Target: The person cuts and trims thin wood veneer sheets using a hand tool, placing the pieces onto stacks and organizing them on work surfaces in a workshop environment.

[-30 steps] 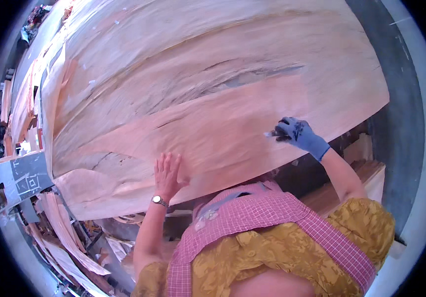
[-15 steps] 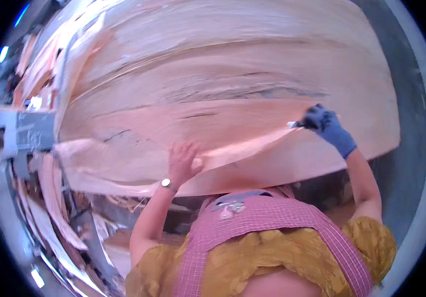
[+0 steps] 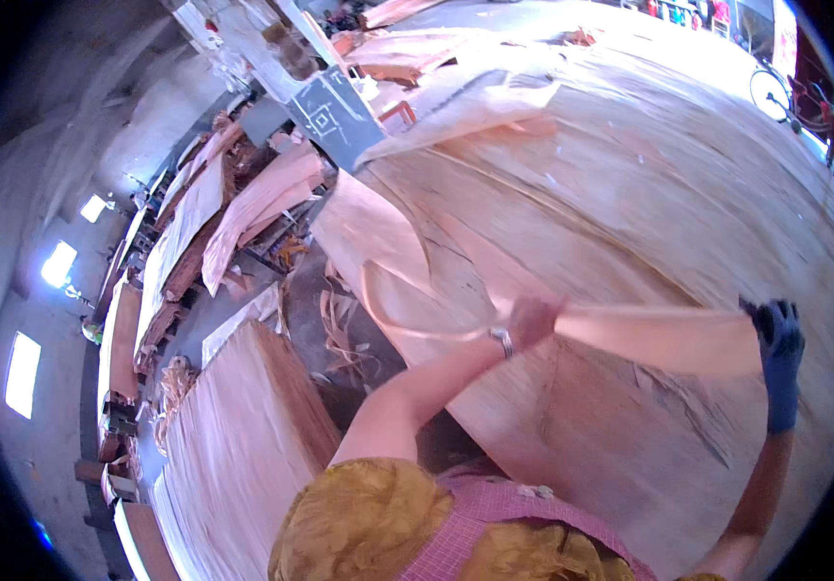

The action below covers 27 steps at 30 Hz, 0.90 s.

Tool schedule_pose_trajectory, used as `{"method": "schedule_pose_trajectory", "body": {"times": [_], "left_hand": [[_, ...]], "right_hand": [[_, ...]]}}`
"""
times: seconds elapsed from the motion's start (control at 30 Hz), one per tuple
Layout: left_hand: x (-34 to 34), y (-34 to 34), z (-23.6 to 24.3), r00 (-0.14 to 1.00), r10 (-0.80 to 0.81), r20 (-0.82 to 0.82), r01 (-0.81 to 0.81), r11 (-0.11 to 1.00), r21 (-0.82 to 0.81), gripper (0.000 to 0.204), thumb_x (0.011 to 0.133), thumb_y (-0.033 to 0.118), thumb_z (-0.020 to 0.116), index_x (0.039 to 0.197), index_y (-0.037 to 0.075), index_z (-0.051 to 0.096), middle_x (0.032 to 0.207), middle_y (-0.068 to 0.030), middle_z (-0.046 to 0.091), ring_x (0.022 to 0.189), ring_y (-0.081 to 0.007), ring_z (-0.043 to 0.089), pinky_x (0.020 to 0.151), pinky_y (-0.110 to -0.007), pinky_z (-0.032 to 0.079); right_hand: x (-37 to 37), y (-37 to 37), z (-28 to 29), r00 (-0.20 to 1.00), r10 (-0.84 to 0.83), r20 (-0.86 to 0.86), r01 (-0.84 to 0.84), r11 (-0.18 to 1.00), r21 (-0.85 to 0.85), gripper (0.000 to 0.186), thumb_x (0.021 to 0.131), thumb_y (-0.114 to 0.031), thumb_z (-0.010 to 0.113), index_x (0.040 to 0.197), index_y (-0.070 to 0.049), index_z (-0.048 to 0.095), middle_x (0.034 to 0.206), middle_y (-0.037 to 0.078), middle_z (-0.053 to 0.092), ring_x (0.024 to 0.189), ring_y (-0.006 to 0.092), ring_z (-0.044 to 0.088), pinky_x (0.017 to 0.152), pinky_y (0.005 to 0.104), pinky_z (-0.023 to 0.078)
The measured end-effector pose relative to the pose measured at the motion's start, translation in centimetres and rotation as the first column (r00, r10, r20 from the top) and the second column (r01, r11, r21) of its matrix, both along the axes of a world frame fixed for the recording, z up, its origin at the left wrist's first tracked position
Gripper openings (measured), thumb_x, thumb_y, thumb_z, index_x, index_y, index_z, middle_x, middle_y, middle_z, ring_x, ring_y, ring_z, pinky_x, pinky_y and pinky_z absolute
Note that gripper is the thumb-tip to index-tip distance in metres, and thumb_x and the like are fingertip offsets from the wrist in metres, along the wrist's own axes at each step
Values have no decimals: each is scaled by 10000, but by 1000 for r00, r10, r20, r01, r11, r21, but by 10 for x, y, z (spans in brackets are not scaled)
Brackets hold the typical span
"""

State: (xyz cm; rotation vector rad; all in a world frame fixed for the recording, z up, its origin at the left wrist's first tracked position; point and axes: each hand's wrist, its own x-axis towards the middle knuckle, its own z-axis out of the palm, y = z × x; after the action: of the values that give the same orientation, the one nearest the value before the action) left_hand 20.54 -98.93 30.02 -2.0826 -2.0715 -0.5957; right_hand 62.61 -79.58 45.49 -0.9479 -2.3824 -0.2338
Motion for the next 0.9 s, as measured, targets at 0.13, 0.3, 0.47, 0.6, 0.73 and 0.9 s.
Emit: {"method": "schedule_pose_trajectory", "body": {"times": [0.13, 0.3, 0.47, 0.6, 0.73, 0.9], "left_hand": [[-26, 42, 58, 940, 160, -300, -157, 987, 34, 314, 683, 26, 556, 968, 107, 662, 855, -111, 665, 815, -280, 627, 674, -431, 456], [40, 39, 93, 994, 50, -95, -12, 929, 371, 363, 764, 5, 563, 1094, 131, 644, 1094, -31, 686, 1089, -203, 622, 1051, -466, 370], [84, 15, -5, 998, -58, -40, 65, 977, 202, 333, 799, 25, 551, 1105, 120, 645, 1163, -48, 670, 1147, -218, 601, 1091, -471, 337], [101, 14, -44, 989, -91, -118, 96, 995, 38, 308, 873, 79, 499, 1138, 136, 646, 1181, -61, 664, 1143, -223, 605, 1098, -483, 325], [112, -6, -67, 985, -95, -144, 83, 993, -85, 305, 880, 103, 510, 1150, 145, 645, 1173, -49, 667, 1125, -226, 611, 1110, -496, 294], [121, -10, -79, 989, -88, -120, 75, 991, -108, 270, 874, 114, 529, 1102, 157, 669, 1125, -45, 680, 1134, -216, 601, 1106, -497, 297]], "right_hand": [[17, 27, 3, 996, -24, -91, 34, 993, 110, 210, 819, -110, 670, 1017, -65, 614, 1011, 141, 603, 964, 350, 578, 781, 418, 487], [65, 10, -2, 995, -98, 34, 94, 991, 94, 262, 792, -86, 672, 1050, -93, 632, 1050, 105, 625, 1006, 316, 587, 812, 399, 503], [119, -28, -86, 965, -113, 238, 139, 986, -95, 265, 788, -130, 673, 1044, -136, 608, 1053, 75, 600, 998, 310, 572, 772, 414, 523], [138, -54, -135, 923, -122, 366, 208, 956, -206, 143, 831, -197, 639, 965, -165, 603, 965, 71, 590, 936, 281, 584, 703, 415, 532], [147, -78, -162, 898, -117, 424, 252, 927, -279, 114, 839, -214, 630, 941, -171, 603, 955, 68, 593, 937, 280, 583, 690, 422, 533], [162, -90, -182, 907, -118, 404, 240, 933, -267, 121, 813, -188, 628, 927, -154, 608, 932, 76, 605, 919, 290, 591, 713, 424, 530]]}}
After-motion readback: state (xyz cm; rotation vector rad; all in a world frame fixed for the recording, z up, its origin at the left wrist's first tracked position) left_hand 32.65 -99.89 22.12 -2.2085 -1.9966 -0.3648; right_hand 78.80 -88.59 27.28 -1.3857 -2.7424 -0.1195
